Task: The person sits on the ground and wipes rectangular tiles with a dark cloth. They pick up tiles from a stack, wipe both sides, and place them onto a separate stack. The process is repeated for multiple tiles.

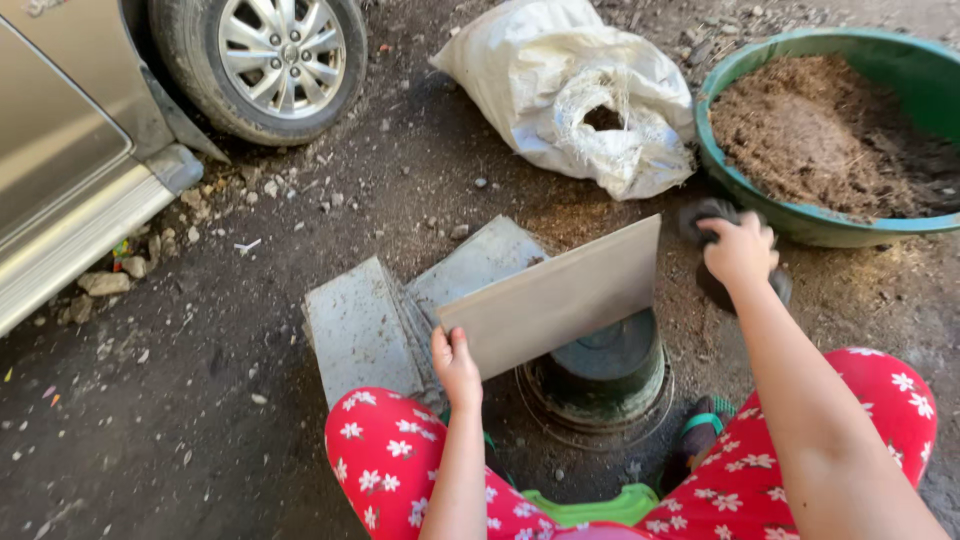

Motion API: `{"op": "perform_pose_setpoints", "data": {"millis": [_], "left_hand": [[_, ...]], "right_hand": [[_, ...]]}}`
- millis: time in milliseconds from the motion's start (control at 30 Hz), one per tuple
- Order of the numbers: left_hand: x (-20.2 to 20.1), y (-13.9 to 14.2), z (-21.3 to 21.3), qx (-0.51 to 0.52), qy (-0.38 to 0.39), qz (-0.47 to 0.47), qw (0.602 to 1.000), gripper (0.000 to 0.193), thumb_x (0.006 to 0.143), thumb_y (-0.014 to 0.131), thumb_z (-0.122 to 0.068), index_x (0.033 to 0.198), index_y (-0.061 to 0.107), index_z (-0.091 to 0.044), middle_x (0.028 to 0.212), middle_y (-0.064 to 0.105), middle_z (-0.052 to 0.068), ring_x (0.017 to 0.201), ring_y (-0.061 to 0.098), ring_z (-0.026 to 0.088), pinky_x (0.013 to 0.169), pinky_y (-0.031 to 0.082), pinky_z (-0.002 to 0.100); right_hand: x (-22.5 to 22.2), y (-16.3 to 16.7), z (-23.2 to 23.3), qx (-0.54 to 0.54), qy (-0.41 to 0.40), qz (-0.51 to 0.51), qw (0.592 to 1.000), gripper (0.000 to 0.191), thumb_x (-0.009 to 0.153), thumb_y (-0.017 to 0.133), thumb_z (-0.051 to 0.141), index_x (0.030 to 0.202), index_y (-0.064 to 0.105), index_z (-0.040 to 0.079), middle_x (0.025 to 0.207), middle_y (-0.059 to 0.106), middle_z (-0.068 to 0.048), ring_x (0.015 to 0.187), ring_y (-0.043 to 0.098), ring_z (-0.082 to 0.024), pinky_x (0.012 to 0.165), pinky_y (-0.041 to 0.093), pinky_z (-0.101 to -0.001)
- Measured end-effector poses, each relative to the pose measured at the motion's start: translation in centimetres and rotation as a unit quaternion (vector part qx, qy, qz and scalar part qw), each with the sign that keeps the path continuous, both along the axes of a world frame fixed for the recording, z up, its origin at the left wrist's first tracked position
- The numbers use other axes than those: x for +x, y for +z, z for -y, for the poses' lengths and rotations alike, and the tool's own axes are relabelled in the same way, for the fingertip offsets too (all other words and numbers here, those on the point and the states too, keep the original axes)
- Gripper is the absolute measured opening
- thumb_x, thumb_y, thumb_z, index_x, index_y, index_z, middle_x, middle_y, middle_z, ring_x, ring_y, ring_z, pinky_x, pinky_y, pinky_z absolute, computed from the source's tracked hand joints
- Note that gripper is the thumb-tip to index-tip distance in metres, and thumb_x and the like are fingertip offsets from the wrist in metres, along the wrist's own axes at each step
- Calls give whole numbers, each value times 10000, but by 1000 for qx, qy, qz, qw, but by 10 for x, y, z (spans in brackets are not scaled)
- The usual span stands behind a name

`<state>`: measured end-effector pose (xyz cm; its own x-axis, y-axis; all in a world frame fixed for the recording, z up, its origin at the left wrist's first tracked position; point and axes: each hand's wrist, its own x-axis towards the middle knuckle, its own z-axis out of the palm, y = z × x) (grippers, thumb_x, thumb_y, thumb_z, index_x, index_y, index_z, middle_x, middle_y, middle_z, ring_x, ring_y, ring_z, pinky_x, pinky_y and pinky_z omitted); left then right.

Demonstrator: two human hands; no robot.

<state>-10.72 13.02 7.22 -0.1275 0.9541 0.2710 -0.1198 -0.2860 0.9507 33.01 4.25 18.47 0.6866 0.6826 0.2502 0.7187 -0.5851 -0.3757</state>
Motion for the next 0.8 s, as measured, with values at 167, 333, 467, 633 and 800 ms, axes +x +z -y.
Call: {"op": "perform_pose_setpoints", "data": {"millis": [167, 333, 467, 633, 800], "left_hand": [[12, 2, -7, -55, -21, 49, 997, 133, 1084, 595, -137, 1094, 629, -9, 981, 587, 10, 903, 500, 108, 820, 427, 282], [43, 28, 31, 150, -4, -181, 972, 57, 1019, 605, -97, 1053, 639, -66, 990, 705, 45, 990, 672, 206, 1028, 477, 408], [43, 26, 81, 405, -171, -327, 836, 182, 1011, 531, -51, 1164, 558, -146, 1273, 646, 48, 1297, 612, 272, 1241, 279, 593], [27, -3, 103, 459, -301, -495, 674, 210, 1030, 561, -150, 1230, 501, -165, 1495, 504, 125, 1443, 430, 316, 1219, 193, 614], [11, -21, 91, 146, -274, -491, 814, 311, 1026, 614, -193, 1307, 509, -110, 1507, 451, 166, 1449, 353, 361, 1220, 217, 515]], "right_hand": [[13, -27, 19, 313, -57, -585, 746, 531, 891, 532, -59, 1313, 731, 194, 1132, 723, -101, 859, 682, -208, 737, 557, -349], [15, -18, 31, 377, -29, -526, 762, 555, 889, 533, -111, 1347, 715, 142, 1136, 719, -80, 865, 679, -148, 743, 557, -293], [20, -10, 38, 393, -23, -546, 739, 564, 877, 517, -106, 1345, 705, 146, 1147, 716, -73, 850, 683, -153, 731, 560, -294], [18, -26, 38, 381, -46, -549, 743, 552, 866, 526, -105, 1333, 700, 133, 1129, 711, -99, 840, 689, -165, 731, 565, -299], [19, -38, 34, 366, -24, -490, 791, 562, 819, 544, -96, 1313, 708, 116, 1204, 700, -97, 953, 676, -163, 802, 550, -292]]}}
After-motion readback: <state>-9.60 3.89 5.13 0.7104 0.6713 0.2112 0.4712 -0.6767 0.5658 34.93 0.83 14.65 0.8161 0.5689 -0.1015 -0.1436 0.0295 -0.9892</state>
